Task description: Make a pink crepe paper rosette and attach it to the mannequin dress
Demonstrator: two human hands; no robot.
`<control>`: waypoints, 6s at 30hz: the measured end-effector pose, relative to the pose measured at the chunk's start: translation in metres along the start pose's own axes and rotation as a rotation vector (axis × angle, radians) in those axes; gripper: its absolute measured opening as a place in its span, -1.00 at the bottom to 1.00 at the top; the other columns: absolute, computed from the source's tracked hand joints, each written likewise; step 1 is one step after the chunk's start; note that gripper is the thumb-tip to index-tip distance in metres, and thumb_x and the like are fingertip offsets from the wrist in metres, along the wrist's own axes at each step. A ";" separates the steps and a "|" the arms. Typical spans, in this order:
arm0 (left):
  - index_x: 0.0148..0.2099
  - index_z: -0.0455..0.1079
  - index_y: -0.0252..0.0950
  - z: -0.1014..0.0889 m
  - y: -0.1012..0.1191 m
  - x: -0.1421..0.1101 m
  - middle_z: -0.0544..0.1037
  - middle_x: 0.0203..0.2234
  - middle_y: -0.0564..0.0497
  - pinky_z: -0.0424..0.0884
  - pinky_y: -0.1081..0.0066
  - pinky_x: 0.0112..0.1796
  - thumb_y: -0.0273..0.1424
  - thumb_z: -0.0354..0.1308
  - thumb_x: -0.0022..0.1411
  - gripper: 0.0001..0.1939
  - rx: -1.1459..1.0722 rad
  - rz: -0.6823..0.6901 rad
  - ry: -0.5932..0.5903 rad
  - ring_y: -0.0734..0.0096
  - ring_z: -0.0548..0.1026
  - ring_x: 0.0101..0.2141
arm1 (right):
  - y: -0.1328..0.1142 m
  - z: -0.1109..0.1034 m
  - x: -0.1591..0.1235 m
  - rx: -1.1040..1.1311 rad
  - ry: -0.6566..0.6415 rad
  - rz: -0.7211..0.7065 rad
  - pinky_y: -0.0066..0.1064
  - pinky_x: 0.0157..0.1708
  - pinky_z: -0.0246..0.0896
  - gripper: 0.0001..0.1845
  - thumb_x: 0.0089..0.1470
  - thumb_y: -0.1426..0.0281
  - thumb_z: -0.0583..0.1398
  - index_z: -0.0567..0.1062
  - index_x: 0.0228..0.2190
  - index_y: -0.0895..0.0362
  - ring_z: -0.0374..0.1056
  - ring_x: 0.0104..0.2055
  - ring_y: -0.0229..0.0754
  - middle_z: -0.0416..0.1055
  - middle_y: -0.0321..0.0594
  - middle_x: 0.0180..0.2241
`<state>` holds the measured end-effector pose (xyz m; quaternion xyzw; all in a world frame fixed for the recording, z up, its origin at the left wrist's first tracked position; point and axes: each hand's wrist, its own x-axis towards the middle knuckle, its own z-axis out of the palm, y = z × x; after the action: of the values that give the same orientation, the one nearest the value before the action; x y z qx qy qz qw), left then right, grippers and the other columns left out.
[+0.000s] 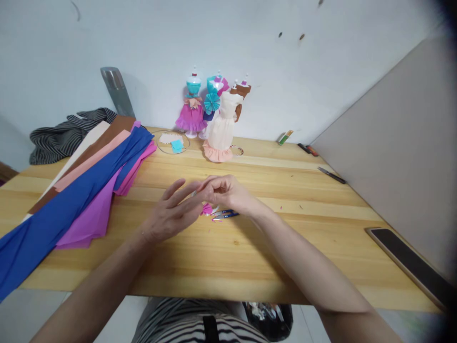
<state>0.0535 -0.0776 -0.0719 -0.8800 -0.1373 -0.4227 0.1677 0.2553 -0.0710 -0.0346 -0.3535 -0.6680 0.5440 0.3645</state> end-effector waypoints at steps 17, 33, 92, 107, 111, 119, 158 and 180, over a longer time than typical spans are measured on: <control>-0.32 0.43 -0.23 0.020 -0.003 -0.007 0.42 0.13 -0.12 0.37 0.10 0.10 -0.60 0.16 0.12 -0.85 -0.316 -0.363 -0.116 0.16 0.31 0.18 | 0.016 0.015 -0.024 -0.599 0.152 -0.152 -0.27 -0.22 0.27 -0.85 -0.03 0.36 0.29 0.46 -0.39 0.14 0.39 -0.28 -0.13 0.48 -0.17 -0.35; -0.40 0.38 -0.27 0.023 -0.011 -0.013 0.51 0.01 -0.19 0.42 0.08 0.00 -0.62 0.18 0.09 -0.86 -0.260 -0.535 0.021 0.15 0.44 0.04 | 0.041 -0.051 -0.018 -0.119 0.451 0.278 -0.48 -0.67 0.21 -0.67 -0.33 0.20 0.37 0.45 -0.63 0.19 0.28 -0.70 -0.32 0.40 -0.29 -0.71; -0.39 0.22 -0.25 0.002 0.004 0.006 0.44 -0.42 0.04 0.32 0.33 -0.24 -0.36 -0.03 0.14 -0.90 -0.834 -1.062 -0.320 0.31 0.43 -0.31 | 0.041 0.034 -0.006 -0.621 0.130 -0.317 -0.40 -0.36 0.17 -0.81 -0.21 0.60 0.08 0.19 -0.60 0.08 0.26 -0.46 -0.23 0.31 -0.30 -0.54; -0.47 0.55 -0.34 0.003 -0.003 0.011 0.48 -0.64 0.07 0.08 0.50 -0.57 -0.28 0.26 -0.11 -0.79 -1.031 -1.500 -0.174 0.55 0.27 -0.61 | 0.046 0.043 -0.001 -0.251 0.486 0.014 -0.50 -0.61 0.04 -0.82 -0.10 0.33 0.20 0.30 -0.59 0.10 0.14 -0.63 -0.34 0.28 -0.39 -0.67; -0.36 0.58 -0.35 0.011 -0.001 0.003 0.37 -0.72 0.12 -0.02 0.52 -0.65 -0.23 0.27 -0.07 -0.71 -1.148 -1.525 -0.222 0.63 0.11 -0.70 | 0.051 0.047 -0.002 -0.185 0.467 0.016 -0.50 -0.61 0.10 -0.83 -0.10 0.35 0.23 0.31 -0.57 0.10 0.21 -0.63 -0.34 0.33 -0.39 -0.66; -0.45 0.52 -0.37 0.006 0.001 0.010 0.24 -0.80 0.19 -0.02 0.54 -0.69 -0.21 0.28 -0.15 -0.70 -1.014 -1.654 -0.093 0.65 0.09 -0.74 | 0.053 0.049 -0.002 -0.129 0.472 0.041 -0.48 -0.60 0.14 -0.84 -0.13 0.36 0.27 0.36 -0.55 0.11 0.23 -0.62 -0.33 0.35 -0.38 -0.65; -0.52 0.49 -0.32 -0.021 -0.030 -0.003 0.52 -0.58 0.01 0.32 0.56 -0.51 -0.34 0.28 -0.10 -0.87 -1.179 -1.535 -0.372 0.50 0.42 -0.52 | 0.018 -0.019 -0.025 -0.950 -0.324 0.123 -0.45 -0.59 -0.10 -0.79 -0.17 0.60 0.25 0.34 -0.61 0.11 0.18 -0.56 -0.29 0.37 -0.31 -0.56; -0.43 0.52 -0.34 -0.029 -0.032 0.002 0.57 -0.52 -0.02 0.37 0.50 -0.37 -0.37 0.24 0.07 -0.87 -1.235 -1.333 -0.538 0.45 0.47 -0.44 | 0.012 0.020 -0.019 -0.795 -0.035 -0.154 -0.44 -0.37 0.11 -0.87 0.11 0.51 0.17 0.44 -0.25 0.13 0.32 -0.38 -0.22 0.46 -0.23 -0.37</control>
<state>0.0222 -0.0602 -0.0479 -0.6216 -0.3977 -0.2123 -0.6406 0.2478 -0.0949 -0.0516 -0.4065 -0.8569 0.2206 0.2276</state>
